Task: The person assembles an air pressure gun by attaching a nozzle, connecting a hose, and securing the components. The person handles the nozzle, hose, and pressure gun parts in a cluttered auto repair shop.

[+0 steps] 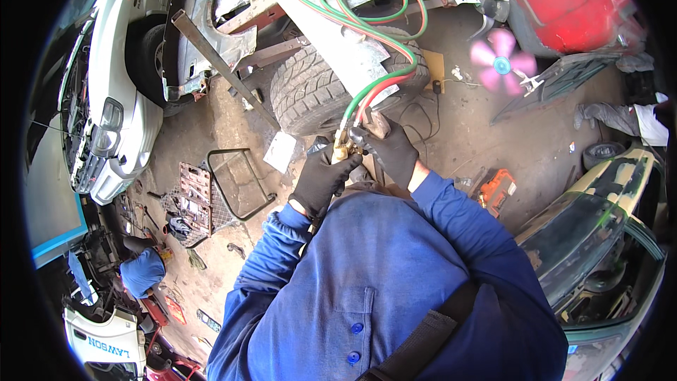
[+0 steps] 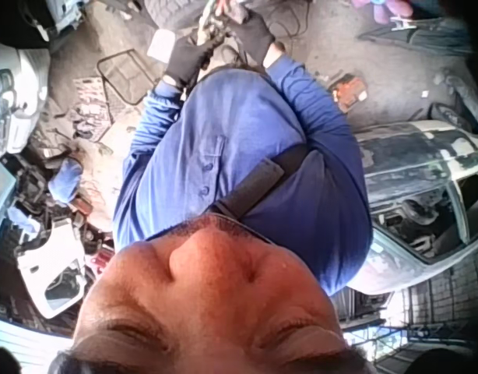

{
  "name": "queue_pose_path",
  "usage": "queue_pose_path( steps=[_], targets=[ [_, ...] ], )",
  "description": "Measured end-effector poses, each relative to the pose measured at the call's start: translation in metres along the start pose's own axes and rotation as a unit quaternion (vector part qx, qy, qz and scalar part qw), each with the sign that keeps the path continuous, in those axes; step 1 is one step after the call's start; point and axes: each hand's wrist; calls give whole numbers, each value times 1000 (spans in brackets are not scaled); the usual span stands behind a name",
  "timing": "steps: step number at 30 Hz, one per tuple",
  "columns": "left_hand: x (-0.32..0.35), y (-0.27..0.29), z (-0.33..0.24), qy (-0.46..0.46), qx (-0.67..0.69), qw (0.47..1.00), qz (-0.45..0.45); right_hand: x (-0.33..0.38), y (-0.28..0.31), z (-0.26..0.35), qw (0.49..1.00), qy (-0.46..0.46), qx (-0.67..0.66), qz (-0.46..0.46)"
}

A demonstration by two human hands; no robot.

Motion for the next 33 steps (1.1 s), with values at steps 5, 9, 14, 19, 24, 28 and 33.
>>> queue_pose_path(
  steps=[5, 9, 14, 19, 24, 28, 33],
  targets=[
    [0, 8, -2, -14, -7, 998, 56, -2, 8, -10, 1000, 14, 2, 24],
    [4, 16, -7, -29, -27, 997, 59, -2, 6, -10, 999, 18, -23, 31],
    [11, 13, -8, -43, -7, 998, 52, 4, -8, 8, 997, -7, -70, 16],
    [19, 18, -12, 23, 3, 999, 48, 12, -7, 18, 998, 6, -42, 51],
    [22, 23, -8, -12, 18, 998, 59, 11, -16, 17, 1000, 4, 12, 26],
    [25, 27, -4, -4, 42, 997, 63, 11, -3, 13, 907, 307, 286, 29],
    [31, 26, 0, 12, 71, 995, 64, 13, 5, -10, 904, 202, 370, 67]
  ],
)
Point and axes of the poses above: each hand's wrist, its own x-axis away from the middle knuckle, its own y-axis out of the back of the hand, z = x × y, and after that the axes turned 13 degrees about x, right-handed
